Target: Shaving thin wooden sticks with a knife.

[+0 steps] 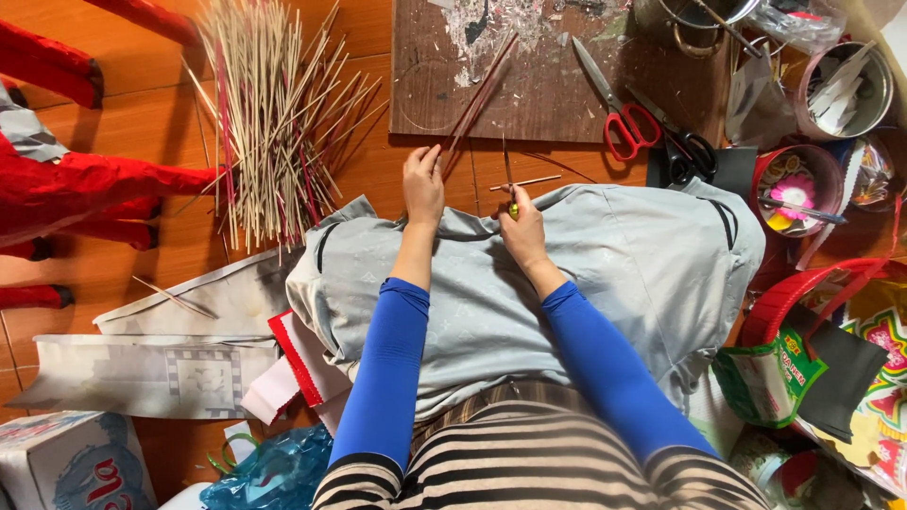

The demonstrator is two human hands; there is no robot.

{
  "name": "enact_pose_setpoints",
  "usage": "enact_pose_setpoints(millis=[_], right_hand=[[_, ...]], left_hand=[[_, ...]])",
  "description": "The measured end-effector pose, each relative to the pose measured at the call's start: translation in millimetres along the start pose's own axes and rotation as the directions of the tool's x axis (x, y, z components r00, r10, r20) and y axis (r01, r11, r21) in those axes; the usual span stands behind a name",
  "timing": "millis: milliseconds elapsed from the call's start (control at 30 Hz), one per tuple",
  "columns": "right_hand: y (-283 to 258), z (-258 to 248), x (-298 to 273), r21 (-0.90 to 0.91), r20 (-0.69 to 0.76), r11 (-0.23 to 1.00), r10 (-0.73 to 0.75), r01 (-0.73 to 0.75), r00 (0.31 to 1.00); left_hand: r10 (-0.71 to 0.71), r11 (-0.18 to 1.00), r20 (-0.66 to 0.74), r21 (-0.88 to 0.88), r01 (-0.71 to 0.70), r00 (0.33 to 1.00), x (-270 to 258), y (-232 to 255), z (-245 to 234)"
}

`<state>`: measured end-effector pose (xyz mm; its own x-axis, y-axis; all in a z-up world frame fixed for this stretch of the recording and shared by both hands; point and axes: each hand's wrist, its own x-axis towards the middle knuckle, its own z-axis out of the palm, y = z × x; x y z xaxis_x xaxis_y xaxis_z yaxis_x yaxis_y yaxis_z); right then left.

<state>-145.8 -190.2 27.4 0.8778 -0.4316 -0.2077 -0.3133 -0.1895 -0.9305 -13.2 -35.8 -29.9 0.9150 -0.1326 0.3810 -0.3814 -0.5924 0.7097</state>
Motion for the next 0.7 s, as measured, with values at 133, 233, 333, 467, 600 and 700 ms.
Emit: enact_pose_setpoints(millis=[133,233,333,467,600,700], right_hand=[[-11.5,-2.0,1.2,0.152,0.058,0.987,0.040,-0.049,0.997],[-26.8,-1.5,-2.6,0.339,0.210,0.922,0.117,-0.184,0.971],[-29.0,0.9,-9.4,0.442,0.346,0.857,0.110,-0.265,0.932],[-30.2,-7.8,-7.8,0.420,0.442,0.858,0.091,-0.296,0.892],[-21.3,-16.7,-3.1,0.231,0.513,0.941,0.097,-0.246,0.853],[-11.0,-16.3,0.3,0.099,0.519,0.977,0.113,-0.191,0.847]], left_hand=[[-0.283,0.920,0.178,-0.226,0.319,0.942,9.3,39.8,-23.3],[-0.412,0.135,0.511,-0.785,0.605,0.755,2.0,50.8,-25.5],[-0.353,-0.102,0.575,-0.808,0.581,0.738,-6.6,58.9,-33.2],[-0.378,0.066,0.526,-0.806,0.589,0.762,-4.8,60.9,-48.5],[-0.367,0.108,0.340,-0.909,0.403,0.866,38.2,72.0,-100.6],[-0.393,0.195,0.168,-0.946,0.260,0.904,66.0,93.4,-150.3]])
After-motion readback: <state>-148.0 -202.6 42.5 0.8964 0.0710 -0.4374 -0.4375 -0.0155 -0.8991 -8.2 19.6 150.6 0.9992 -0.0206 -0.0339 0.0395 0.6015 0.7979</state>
